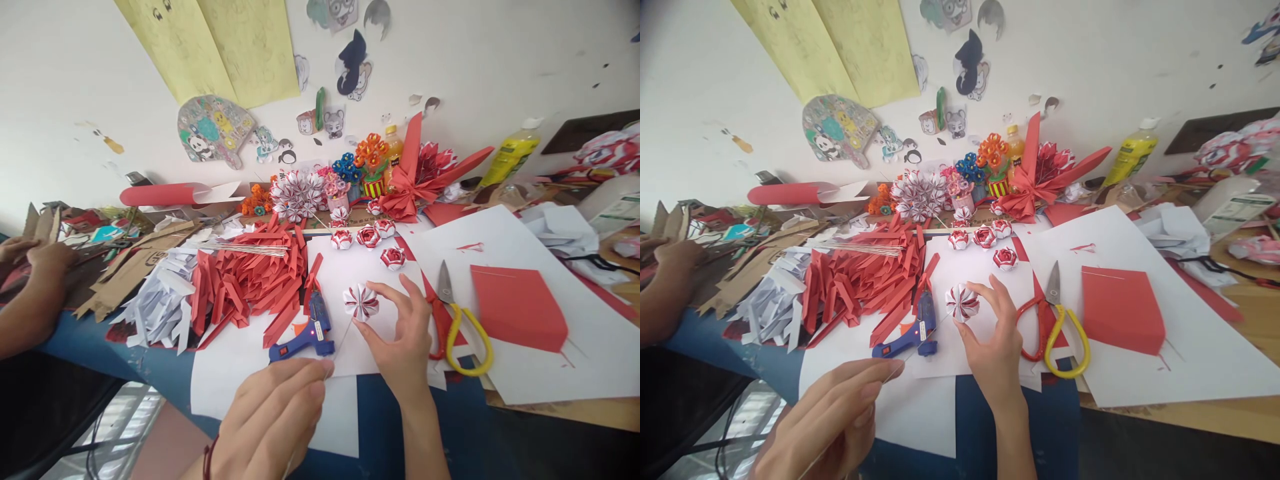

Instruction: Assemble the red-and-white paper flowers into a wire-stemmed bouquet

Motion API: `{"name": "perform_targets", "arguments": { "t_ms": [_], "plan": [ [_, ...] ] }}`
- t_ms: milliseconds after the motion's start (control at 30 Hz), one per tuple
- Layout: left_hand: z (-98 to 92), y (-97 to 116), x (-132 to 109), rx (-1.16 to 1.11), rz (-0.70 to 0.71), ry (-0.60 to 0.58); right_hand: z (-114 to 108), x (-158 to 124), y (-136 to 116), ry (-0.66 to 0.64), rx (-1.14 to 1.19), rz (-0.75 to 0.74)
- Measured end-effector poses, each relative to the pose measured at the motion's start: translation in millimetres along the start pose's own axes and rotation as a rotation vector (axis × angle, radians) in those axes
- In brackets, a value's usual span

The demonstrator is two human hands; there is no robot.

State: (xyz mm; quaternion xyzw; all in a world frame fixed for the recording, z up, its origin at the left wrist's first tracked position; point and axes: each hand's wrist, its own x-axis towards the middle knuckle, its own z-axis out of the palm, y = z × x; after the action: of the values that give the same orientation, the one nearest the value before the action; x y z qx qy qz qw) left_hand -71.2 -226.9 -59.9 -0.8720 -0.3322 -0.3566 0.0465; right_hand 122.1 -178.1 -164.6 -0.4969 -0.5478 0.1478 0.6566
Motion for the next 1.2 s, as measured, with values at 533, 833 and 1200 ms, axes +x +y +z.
{"name": "perform_targets", "arguments": {
  "t_ms": [533,833,1200],
  "plan": [
    [42.7,-50.0,105.5,-0.277,-0.017,-0.148,-9.5,18.0,16.2,-0.257,0.103,0.264],
    [64.4,-77.1,125.1,-0.479,0.05,-0.279,-13.4,18.9,24.2,-0.363,0.089,0.288],
    [75.4,-79.3,123.8,-0.454,0.08,-0.243,10.6,0.6,-0.3,-0.025,-0.322,0.394]
  ]
}}
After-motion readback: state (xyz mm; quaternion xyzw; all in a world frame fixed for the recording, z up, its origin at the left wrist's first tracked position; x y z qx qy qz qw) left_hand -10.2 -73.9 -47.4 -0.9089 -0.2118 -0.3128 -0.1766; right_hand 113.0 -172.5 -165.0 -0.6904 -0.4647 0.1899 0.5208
